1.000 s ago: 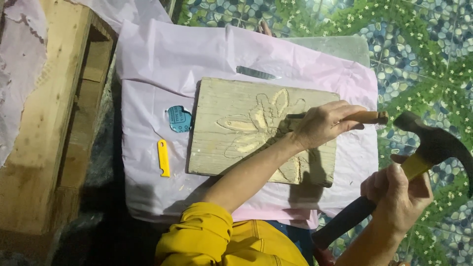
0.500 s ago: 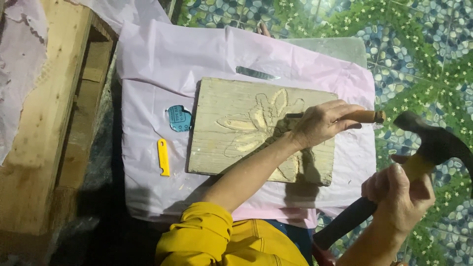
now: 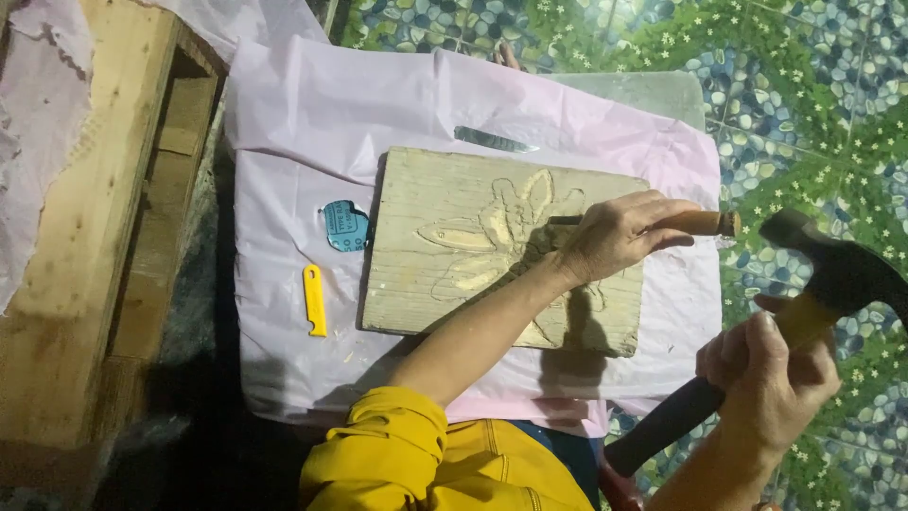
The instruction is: The person carves a detailed floral pattern into a block using a hammer and a wooden chisel.
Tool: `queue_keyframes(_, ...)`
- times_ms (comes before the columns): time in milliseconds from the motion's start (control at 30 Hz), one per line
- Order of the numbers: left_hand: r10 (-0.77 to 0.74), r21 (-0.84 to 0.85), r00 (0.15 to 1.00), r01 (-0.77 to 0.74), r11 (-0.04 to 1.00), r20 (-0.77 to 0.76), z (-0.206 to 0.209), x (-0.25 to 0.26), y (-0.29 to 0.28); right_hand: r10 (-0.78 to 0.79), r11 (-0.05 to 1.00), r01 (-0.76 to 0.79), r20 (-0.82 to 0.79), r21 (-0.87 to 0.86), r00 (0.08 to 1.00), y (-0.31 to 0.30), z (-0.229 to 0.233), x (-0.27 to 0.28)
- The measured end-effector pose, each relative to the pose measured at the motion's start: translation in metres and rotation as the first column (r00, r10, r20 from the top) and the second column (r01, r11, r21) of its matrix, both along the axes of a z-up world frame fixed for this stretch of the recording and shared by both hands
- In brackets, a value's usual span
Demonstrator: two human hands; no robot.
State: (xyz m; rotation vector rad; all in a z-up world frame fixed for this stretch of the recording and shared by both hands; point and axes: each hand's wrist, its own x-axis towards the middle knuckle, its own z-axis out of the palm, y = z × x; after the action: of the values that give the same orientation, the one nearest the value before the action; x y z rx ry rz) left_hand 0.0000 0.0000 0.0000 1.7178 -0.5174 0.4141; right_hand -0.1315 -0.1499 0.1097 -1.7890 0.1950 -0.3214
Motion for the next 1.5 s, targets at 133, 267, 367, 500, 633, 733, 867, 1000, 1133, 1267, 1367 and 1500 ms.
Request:
queue_keyframes(133, 0.001, -0.038, 1.0, -0.001, 0.999, -0.004, 0.002, 0.0, 0.0, -0.007, 0.998, 0.009, -0.035, 0.064, 0.999, 0.005, -0.001, 0.004)
queue_keyframes(267, 0.008, -0.034, 1.0, -0.007, 0.999, 0.006, -0.003, 0.002, -0.003, 0.036, 0.998, -0.034, -0.032, 0.06, 0.999, 0.012, 0.004, 0.004)
queue_keyframes(367, -0.003, -0.044, 1.0, 0.003, 0.999, 0.005, -0.007, 0.003, -0.005, 0.053, 0.999, -0.053, 0.003, 0.011, 0.999, 0.001, -0.005, 0.005)
queue_keyframes(500, 0.028, -0.036, 1.0, -0.028, 0.999, 0.01, -0.001, 0.001, -0.001, 0.01, 0.998, -0.006, -0.051, 0.064, 0.999, 0.009, 0.0, 0.005)
queue_keyframes(633, -0.008, -0.03, 1.0, 0.007, 1.0, -0.02, 0.001, 0.0, 0.002, 0.047, 0.996, -0.045, -0.024, 0.082, 0.999, 0.008, -0.002, 0.004)
queue_keyframes(733, -0.024, -0.048, 1.0, 0.024, 0.999, -0.017, 0.001, 0.001, 0.002, 0.059, 0.998, -0.058, -0.014, 0.029, 0.998, 0.012, 0.003, 0.005)
queue_keyframes(867, -0.033, -0.112, 0.999, 0.033, 0.993, 0.003, -0.005, 0.006, -0.002, 0.02, 1.0, -0.021, -0.048, -0.017, 0.999, 0.008, -0.006, 0.014)
queue_keyframes(1000, -0.039, -0.127, 0.998, 0.046, 0.991, 0.057, -0.018, 0.014, -0.008, 0.211, 0.974, -0.217, -0.092, -0.062, 0.973, 0.005, -0.009, 0.024)
queue_keyframes(1133, -0.058, -0.152, 0.998, 0.055, 0.987, -0.017, -0.013, 0.007, -0.003, 0.167, 0.985, -0.166, 0.024, -0.035, 0.986, 0.015, -0.012, 0.017)
queue_keyframes(1267, -0.054, -0.16, 0.998, 0.056, 0.986, 0.015, -0.011, 0.009, -0.004, 0.235, 0.968, -0.24, -0.058, -0.081, 0.97, 0.01, -0.005, 0.027)
queue_keyframes(1367, -0.068, -0.199, 0.998, 0.066, 0.978, -0.007, -0.018, 0.01, -0.004, 0.27, 0.963, -0.266, 0.116, -0.052, 0.956, 0.007, -0.027, 0.023)
queue_keyframes(1500, -0.087, -0.164, 0.996, 0.085, 0.983, -0.004, -0.002, 0.007, 0.004, 0.128, 0.992, -0.128, 0.057, 0.011, 0.99, 0.018, -0.016, 0.019)
